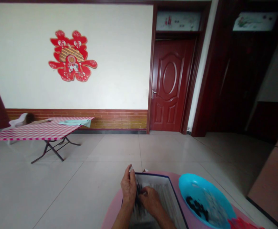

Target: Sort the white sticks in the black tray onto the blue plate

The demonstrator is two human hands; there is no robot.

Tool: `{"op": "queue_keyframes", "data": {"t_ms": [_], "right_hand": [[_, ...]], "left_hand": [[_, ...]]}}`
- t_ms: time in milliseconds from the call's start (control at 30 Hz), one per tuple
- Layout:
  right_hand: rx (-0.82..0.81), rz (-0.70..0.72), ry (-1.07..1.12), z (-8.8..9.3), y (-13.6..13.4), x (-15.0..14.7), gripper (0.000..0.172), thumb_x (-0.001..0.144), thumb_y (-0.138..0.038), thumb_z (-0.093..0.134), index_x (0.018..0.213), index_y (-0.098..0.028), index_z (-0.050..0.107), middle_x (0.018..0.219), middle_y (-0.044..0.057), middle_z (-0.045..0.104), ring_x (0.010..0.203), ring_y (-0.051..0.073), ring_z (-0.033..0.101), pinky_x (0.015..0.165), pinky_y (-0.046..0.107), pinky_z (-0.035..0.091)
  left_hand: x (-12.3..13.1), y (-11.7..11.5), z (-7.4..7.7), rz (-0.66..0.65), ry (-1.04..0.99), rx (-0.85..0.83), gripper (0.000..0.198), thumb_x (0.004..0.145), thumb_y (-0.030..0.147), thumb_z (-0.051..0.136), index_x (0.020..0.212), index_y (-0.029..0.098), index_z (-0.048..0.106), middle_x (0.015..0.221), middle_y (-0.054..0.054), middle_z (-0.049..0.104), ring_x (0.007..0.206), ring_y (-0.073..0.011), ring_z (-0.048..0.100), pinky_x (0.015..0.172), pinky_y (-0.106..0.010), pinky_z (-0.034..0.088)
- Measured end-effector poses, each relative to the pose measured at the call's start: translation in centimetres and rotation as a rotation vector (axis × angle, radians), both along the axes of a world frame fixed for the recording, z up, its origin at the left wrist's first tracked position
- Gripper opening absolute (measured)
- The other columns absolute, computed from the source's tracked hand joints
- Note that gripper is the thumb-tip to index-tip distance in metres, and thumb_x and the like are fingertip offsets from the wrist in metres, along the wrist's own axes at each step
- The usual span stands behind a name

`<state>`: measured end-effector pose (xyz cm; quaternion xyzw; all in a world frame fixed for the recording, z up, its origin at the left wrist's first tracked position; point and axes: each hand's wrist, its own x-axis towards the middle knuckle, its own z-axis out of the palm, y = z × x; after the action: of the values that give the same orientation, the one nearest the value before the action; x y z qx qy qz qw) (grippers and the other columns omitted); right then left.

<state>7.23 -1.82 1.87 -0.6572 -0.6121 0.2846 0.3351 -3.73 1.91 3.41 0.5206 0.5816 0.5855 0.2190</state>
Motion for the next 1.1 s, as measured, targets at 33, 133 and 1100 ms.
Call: {"op": "queue_keyframes", "data": {"t_ms": [33,133,1100], "right_hand": [[0.008,-0.004,0.083,0.3,0.0,0.2,0.024,0.066,-0.018,0.052,0.085,-0.014,0.068,0.070,0.004,0.070,0.068,0.019,0.065,0.063,0.027,0.046],[0.018,-0.024,0.400,1.5,-0.1,1.1,0.041,0.070,-0.022,0.049,0.108,-0.016,0.060,0.054,-0.004,0.059,0.047,0.014,0.055,0.046,0.024,0.039],[0.430,-0.271,0.648,4.1,-0.3,4.9,0.042,0.084,-0.056,0.040,0.061,-0.022,0.049,0.052,-0.003,0.051,0.050,0.013,0.047,0.052,0.027,0.039]], "left_hand": [[0.1,-0.1,0.0,-0.013,0.005,0.008,0.050,0.089,0.049,0.037,0.117,0.015,0.061,0.083,-0.006,0.069,0.074,-0.0184,0.063,0.067,-0.027,0.050],[0.7,-0.4,-0.1,-0.096,-0.004,0.025,0.053,0.088,0.053,0.036,0.114,0.014,0.062,0.075,-0.004,0.067,0.065,-0.0167,0.061,0.063,-0.027,0.049],[2.7,-1.1,-1.4,-0.321,0.386,0.333,0.030,0.088,0.020,0.041,0.106,0.020,0.065,0.103,-0.008,0.070,0.095,-0.0198,0.065,0.085,-0.035,0.053]]}}
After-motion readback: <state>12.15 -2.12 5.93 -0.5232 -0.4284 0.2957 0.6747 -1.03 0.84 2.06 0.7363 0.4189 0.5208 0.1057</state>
